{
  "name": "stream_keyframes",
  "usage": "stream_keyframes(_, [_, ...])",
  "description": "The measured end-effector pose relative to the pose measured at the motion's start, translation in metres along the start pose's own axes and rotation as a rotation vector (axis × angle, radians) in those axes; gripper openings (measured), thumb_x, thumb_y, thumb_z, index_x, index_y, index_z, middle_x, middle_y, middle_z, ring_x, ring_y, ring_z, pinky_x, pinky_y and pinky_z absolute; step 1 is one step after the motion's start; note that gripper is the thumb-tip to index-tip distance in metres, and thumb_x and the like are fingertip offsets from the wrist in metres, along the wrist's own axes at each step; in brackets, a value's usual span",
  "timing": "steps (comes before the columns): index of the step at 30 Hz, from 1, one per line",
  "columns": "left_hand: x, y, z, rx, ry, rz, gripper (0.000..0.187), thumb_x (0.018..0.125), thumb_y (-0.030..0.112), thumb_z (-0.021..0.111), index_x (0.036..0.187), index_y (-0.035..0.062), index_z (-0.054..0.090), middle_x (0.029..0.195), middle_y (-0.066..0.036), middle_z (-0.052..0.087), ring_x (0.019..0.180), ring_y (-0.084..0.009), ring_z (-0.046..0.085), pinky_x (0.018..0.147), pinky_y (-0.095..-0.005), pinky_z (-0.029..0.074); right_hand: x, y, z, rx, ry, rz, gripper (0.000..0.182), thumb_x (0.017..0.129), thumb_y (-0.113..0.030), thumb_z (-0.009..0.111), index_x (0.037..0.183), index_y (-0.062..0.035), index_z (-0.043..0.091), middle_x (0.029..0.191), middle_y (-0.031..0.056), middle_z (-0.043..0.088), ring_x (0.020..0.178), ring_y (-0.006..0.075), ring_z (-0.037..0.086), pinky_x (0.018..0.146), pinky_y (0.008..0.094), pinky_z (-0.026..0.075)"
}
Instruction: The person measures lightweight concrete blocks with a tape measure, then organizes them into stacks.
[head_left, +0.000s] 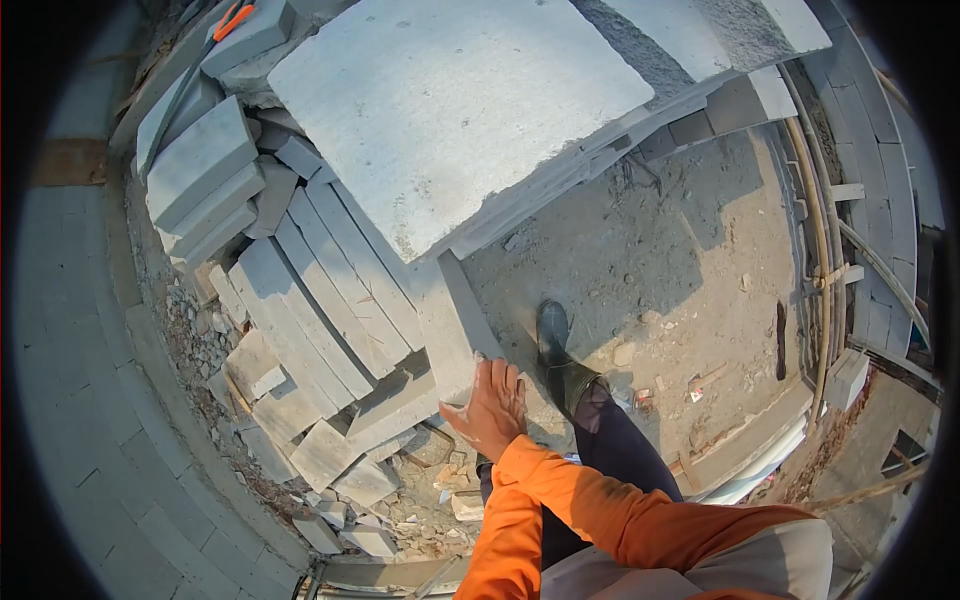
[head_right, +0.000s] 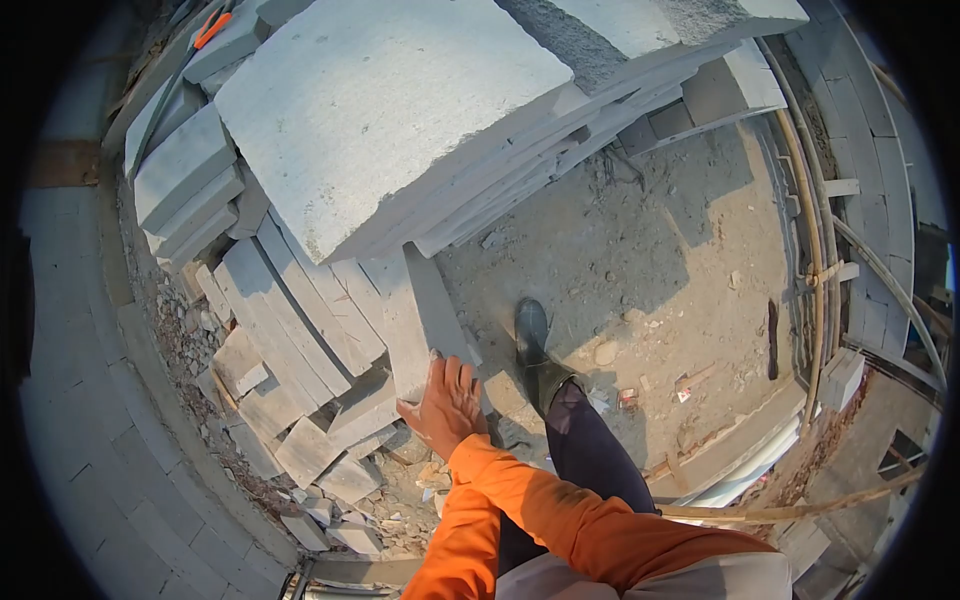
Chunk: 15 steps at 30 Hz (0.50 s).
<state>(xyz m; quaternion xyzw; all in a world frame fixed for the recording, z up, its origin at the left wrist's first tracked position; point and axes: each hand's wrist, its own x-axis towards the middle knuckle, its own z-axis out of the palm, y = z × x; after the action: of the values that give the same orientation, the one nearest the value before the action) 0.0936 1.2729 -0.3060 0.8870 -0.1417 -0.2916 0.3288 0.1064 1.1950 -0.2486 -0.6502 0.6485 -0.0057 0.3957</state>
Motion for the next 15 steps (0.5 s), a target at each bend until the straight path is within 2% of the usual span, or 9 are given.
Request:
stream_keyframes(3, [0.016, 0.020, 0.006, -0.006, 0.067, -0.017, 0.080, 0.068, 0.032, 0.084, 0.129, -0.0052, 0.047, 0.119, -0.026, 0.059, 0.108, -0.0400, 0.059, 0.095, -0.0455, 0.045, 0.005, 0.014, -0.037, 0.132, -0.104, -0.097, 0.089, 0.080, -0.059, 0.066, 0.138, 0.0038, 0.040, 0.120, 0.0196, 0.044, 0.116, 0.0354, 0.042, 0.097, 0.0504, 0.034])
stream_keyframes(4, [0.020, 0.027, 0.009, -0.005, 0.088, -0.012, 0.080, 0.067, 0.031, 0.085, 0.128, -0.0054, 0.047, 0.118, -0.026, 0.059, 0.107, -0.0399, 0.059, 0.094, -0.0452, 0.046, 0.003, 0.032, -0.037, 0.186, -0.077, -0.125, 0.088, 0.084, -0.065, 0.059, 0.140, 0.0009, 0.042, 0.128, 0.0194, 0.046, 0.123, 0.0357, 0.042, 0.101, 0.0501, 0.034])
stream_keyframes(6, [0.035, 0.041, 0.008, 0.032, 0.161, 0.027, 0.081, 0.066, 0.031, 0.085, 0.128, -0.0056, 0.047, 0.117, -0.027, 0.060, 0.105, -0.0397, 0.061, 0.093, -0.0448, 0.047, 0.004, 0.067, -0.040, 0.418, -0.098, 0.008, 0.086, 0.086, -0.066, 0.054, 0.140, 0.0007, 0.044, 0.130, 0.0195, 0.049, 0.125, 0.0371, 0.043, 0.104, 0.0481, 0.034])
stream_keyframes(9, [0.047, 0.065, -0.006, 0.150, 0.317, 0.137, 0.076, 0.066, 0.025, 0.083, 0.124, -0.0093, 0.047, 0.111, -0.026, 0.062, 0.092, -0.0350, 0.065, 0.083, -0.0413, 0.052, -0.004, 0.130, -0.021, 0.756, -0.177, 0.282, 0.085, 0.089, -0.068, 0.049, 0.140, 0.0001, 0.046, 0.134, 0.0199, 0.050, 0.128, 0.0366, 0.044, 0.104, 0.0447, 0.036])
stream_keyframes(12, [0.037, 0.081, -0.040, -0.135, 0.226, 0.080, 0.073, 0.066, 0.021, 0.081, 0.120, -0.0149, 0.046, 0.108, -0.024, 0.063, 0.089, -0.0304, 0.063, 0.082, -0.0399, 0.051, -0.022, 0.158, -0.004, 1.064, -0.293, 0.579, 0.087, 0.089, -0.070, 0.047, 0.142, -0.0016, 0.043, 0.137, 0.0194, 0.050, 0.130, 0.0321, 0.045, 0.103, 0.0434, 0.039])
stream_keyframes(15, [-0.004, 0.093, -0.076, -0.172, 0.182, -0.016, 0.073, 0.066, 0.017, 0.079, 0.118, -0.0197, 0.045, 0.108, -0.024, 0.061, 0.089, -0.0279, 0.061, 0.083, -0.0390, 0.050, -0.035, 0.154, 0.009, 1.397, -0.402, 0.948, 0.084, 0.091, -0.069, 0.046, 0.141, -0.0014, 0.044, 0.139, 0.0184, 0.049, 0.129, 0.0265, 0.046, 0.105, 0.0382, 0.039])
